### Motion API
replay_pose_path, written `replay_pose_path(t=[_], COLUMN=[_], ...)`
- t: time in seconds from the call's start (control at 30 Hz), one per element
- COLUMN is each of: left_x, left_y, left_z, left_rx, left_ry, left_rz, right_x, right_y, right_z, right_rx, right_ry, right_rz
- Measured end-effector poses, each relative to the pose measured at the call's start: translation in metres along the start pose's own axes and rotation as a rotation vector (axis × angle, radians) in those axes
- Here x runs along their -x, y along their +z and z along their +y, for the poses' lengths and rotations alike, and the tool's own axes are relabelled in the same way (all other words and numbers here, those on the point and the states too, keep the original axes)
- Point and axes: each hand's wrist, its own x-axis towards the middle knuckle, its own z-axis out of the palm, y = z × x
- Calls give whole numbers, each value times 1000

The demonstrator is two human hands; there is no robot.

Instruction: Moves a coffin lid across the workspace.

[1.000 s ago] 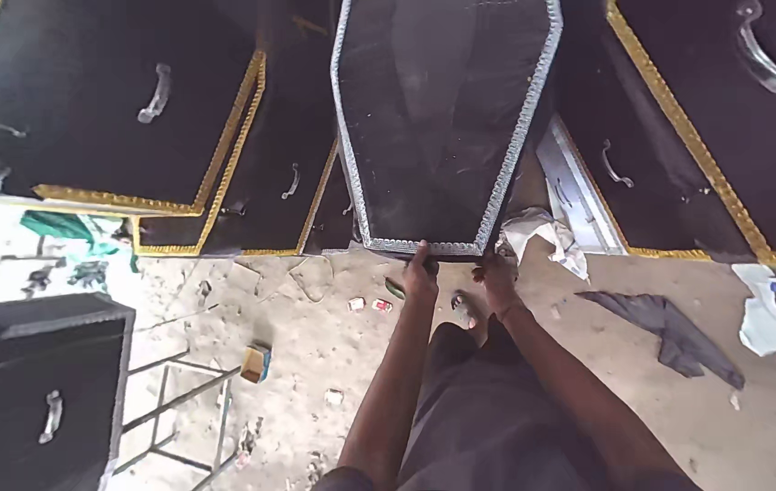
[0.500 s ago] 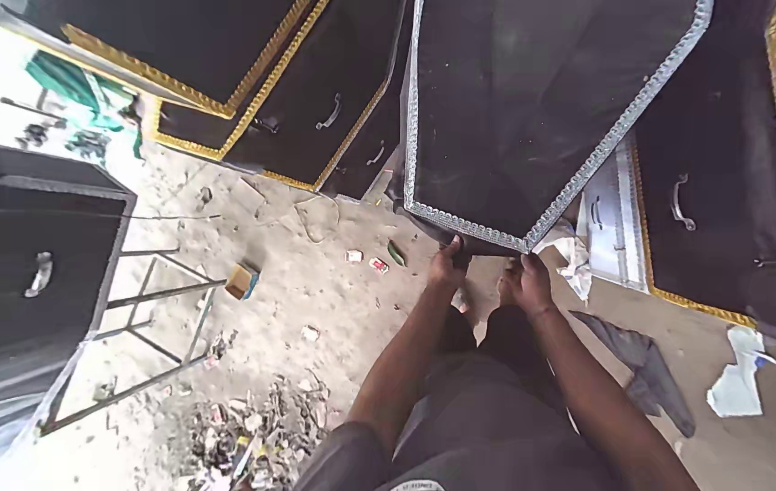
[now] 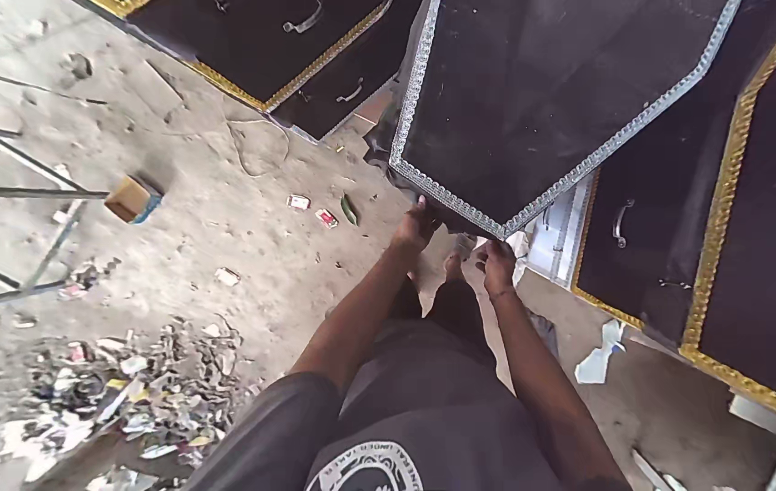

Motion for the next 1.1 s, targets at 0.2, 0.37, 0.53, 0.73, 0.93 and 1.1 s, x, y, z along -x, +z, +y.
replay_pose_path(t=[0.2, 0.37, 0.53, 0.73, 0.93, 1.1], left_x=[-7, -22, -27, -63, -44, -53], left_y=[-17, -28, -16, 7, 21, 21], left_z=[44, 84, 82, 77, 78, 84], left_rx=[94, -3, 156, 261, -351, -608], left_ry=[119, 142, 217, 133, 344, 403], left_rz=[-91, -88, 183, 420, 602, 666], right_x=[20, 24, 4, -24, -45, -52], right_y=[-36, -55, -61, -72, -79, -62], right_z=[32, 37, 12, -13, -35, -65], right_rx=[267, 249, 418, 428, 401, 14], right_ry=[180, 220, 80, 98, 105, 192], right_rz=[-80, -59, -112, -99, -147, -172])
